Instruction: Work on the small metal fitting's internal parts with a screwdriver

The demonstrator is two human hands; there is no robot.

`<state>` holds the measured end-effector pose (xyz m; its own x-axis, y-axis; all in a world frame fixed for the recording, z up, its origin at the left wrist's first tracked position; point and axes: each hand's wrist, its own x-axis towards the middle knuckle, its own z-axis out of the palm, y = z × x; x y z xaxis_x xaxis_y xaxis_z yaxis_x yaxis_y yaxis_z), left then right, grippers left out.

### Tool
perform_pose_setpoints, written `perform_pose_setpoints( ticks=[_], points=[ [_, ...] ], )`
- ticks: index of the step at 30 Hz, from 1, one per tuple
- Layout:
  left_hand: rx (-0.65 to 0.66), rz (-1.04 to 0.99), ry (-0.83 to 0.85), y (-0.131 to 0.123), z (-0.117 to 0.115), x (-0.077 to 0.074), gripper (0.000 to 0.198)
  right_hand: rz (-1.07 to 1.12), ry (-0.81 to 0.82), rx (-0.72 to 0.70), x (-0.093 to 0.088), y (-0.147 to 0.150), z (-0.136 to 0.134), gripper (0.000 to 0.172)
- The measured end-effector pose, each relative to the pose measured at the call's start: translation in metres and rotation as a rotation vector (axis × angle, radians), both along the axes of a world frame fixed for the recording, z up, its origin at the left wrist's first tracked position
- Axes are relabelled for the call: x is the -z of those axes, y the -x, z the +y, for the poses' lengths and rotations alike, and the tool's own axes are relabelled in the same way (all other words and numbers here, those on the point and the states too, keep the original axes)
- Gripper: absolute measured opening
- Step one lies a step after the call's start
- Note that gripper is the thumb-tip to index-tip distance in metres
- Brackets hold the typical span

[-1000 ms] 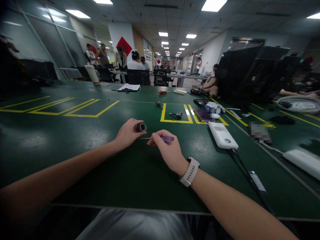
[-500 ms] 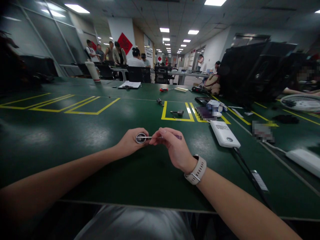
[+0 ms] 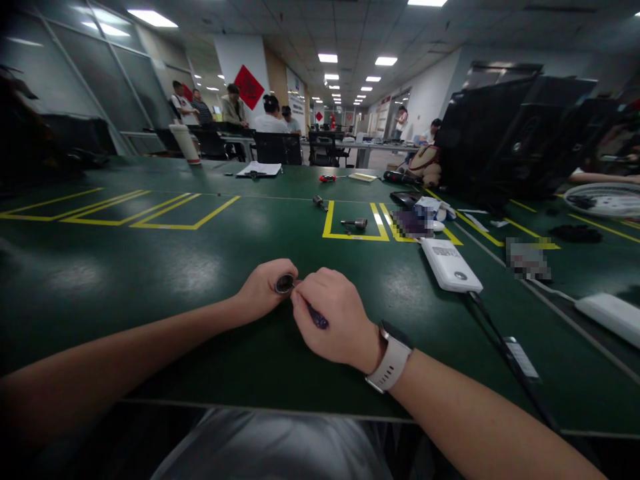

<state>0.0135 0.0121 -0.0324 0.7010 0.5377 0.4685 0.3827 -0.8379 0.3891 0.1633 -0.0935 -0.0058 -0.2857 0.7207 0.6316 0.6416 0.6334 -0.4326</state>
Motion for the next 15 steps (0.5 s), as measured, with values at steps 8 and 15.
perform_pose_setpoints(
  ticks=[8,15],
  points=[
    [-0.01,0.061,0.025,0.0,-0.002,-0.002,0.011,0.548,0.369,-0.089,0.008,-0.011,0.016,0.023],
    [-0.045,0.015,0.061,0.0,0.003,0.0,0.014,0.72,0.416,-0.133,0.014,-0.014,0.023,0.023]
  ],
)
